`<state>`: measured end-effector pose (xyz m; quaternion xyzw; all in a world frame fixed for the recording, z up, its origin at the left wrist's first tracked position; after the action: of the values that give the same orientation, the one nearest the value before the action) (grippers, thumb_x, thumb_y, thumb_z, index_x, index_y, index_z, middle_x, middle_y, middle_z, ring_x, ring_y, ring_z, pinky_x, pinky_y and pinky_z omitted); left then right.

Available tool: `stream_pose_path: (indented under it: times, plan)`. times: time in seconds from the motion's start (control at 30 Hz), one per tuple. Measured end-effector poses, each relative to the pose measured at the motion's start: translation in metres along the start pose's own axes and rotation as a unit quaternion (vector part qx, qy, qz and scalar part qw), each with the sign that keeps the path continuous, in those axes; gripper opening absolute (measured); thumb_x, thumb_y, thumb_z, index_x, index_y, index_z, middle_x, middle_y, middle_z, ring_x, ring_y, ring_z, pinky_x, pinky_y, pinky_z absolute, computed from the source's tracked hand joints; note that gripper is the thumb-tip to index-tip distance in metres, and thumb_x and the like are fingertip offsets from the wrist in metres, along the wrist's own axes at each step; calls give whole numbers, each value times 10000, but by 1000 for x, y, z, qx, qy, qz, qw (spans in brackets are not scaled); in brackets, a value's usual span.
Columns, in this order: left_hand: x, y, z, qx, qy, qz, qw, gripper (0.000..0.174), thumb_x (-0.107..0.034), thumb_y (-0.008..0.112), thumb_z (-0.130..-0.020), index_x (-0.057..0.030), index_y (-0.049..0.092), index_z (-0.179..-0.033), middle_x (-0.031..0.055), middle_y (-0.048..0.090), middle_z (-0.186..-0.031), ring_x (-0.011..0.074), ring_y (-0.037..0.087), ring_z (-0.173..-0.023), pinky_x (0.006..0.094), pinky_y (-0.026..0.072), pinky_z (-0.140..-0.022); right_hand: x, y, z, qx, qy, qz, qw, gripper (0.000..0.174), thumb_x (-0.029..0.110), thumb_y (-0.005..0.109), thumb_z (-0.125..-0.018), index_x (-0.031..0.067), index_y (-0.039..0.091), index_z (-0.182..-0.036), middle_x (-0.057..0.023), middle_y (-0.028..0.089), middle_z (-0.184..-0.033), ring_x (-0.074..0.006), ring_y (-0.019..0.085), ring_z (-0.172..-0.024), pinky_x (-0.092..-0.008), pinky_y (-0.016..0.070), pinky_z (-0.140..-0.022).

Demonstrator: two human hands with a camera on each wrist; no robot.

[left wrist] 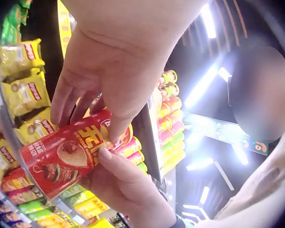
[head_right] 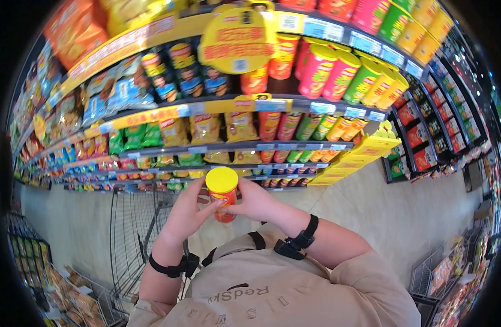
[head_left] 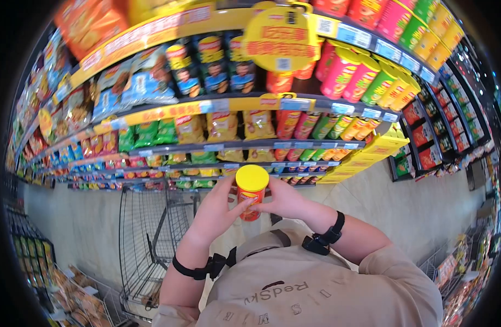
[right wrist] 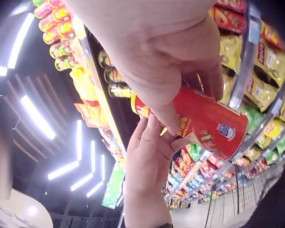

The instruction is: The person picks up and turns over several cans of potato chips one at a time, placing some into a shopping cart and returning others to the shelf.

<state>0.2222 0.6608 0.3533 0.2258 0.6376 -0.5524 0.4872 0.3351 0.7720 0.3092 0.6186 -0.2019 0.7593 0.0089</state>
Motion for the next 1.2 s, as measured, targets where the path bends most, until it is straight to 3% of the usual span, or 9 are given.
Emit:
stream_pose_path:
  times: [0.07, 0.13, 0.2, 0.37, 0.47, 0.73, 1.03, 1.13, 1.2]
  plan:
    - [-46, 12, -30, -35, 116, -51, 991, 700, -226, 832, -891, 18, 502, -1458, 184, 650, -1284, 301, 662, -1187, 383, 568, -956, 5, -52, 10, -90, -11, -6, 996, 785, 230, 891, -804, 26, 500, -1454, -172, 634, -1353, -314, 640, -1259, -418, 517, -1075]
    - [-74, 28, -62, -15, 120, -68, 990, 678, -168, 834, -873, 7, 512, -1443, 187, 623, -1332, 327, 631, -1242, 399, 546, -998, 20, -95, 16, -123, -44, -29, 991, 733, 148, 873, -789, 28, 525, -1423, -164, 618, -1313, -319, 624, -1263, -403, 519, -1066]
    - [-108, 36, -85, -64, 212, -78, 972, 709, -125, 847, -826, 8, 496, -1427, 213, 587, -1351, 391, 619, -1226, 421, 530, -1023, 42, -142, 26, -226, -173, 116, 952, 736, 85, 861, -757, 30, 525, -1410, -167, 573, -1327, -336, 586, -1294, -411, 510, -1069]
    - [-149, 53, -133, -151, 313, -82, 934, 822, -20, 852, -735, -45, 469, -1461, 196, 542, -1452, 416, 512, -1374, 476, 429, -1155, 87, -208, 38, -290, -292, 140, 901, 744, -89, 788, -747, 71, 548, -1433, -157, 516, -1400, -366, 556, -1308, -415, 504, -1088]
    - [-164, 56, -153, -180, 349, -86, 915, 828, -18, 848, -738, -54, 467, -1472, 199, 516, -1490, 415, 507, -1383, 483, 419, -1163, 92, -233, 32, -311, -324, 164, 878, 766, -87, 789, -747, 91, 550, -1452, -155, 503, -1417, -367, 554, -1315, -417, 513, -1083]
    - [-172, 56, -186, -196, 301, -99, 928, 844, -4, 823, -750, -51, 460, -1511, 207, 509, -1504, 424, 510, -1383, 480, 431, -1150, 85, -262, 15, -340, -287, 208, 871, 793, -30, 771, -766, 118, 522, -1504, -182, 560, -1413, -393, 588, -1271, -423, 520, -1057]
    - [-149, 54, -218, -195, 220, -74, 953, 780, -45, 812, -806, 22, 450, -1494, 256, 517, -1475, 449, 510, -1375, 497, 421, -1147, 77, -270, 1, -302, -292, 217, 881, 821, 8, 727, -853, -19, 346, -1580, -246, 466, -1555, -412, 528, -1370, -439, 490, -1107]
    - [-150, 53, -223, -217, 210, -89, 949, 717, -58, 817, -847, 65, 473, -1465, 259, 575, -1411, 423, 598, -1296, 474, 487, -1087, 72, -272, -3, -279, -292, 173, 898, 783, 31, 704, -900, -23, 333, -1587, -265, 439, -1574, -417, 498, -1407, -438, 479, -1122]
    - [-152, 47, -223, -275, 219, -4, 936, 628, -57, 798, -899, 79, 507, -1439, 248, 639, -1326, 377, 701, -1154, 421, 578, -964, 61, -273, -8, -246, -253, 101, 930, 757, 43, 689, -927, -23, 329, -1589, -271, 414, -1592, -419, 465, -1442, -440, 455, -1149]
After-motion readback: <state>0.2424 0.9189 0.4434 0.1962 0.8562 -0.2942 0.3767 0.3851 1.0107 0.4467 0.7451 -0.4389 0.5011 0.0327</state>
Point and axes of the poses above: each hand's wrist, its own z-axis away from the middle knuckle, its own y-axis out of the palm, x = y × z, the point moved 8 cm from there along -z, towards the middle knuckle
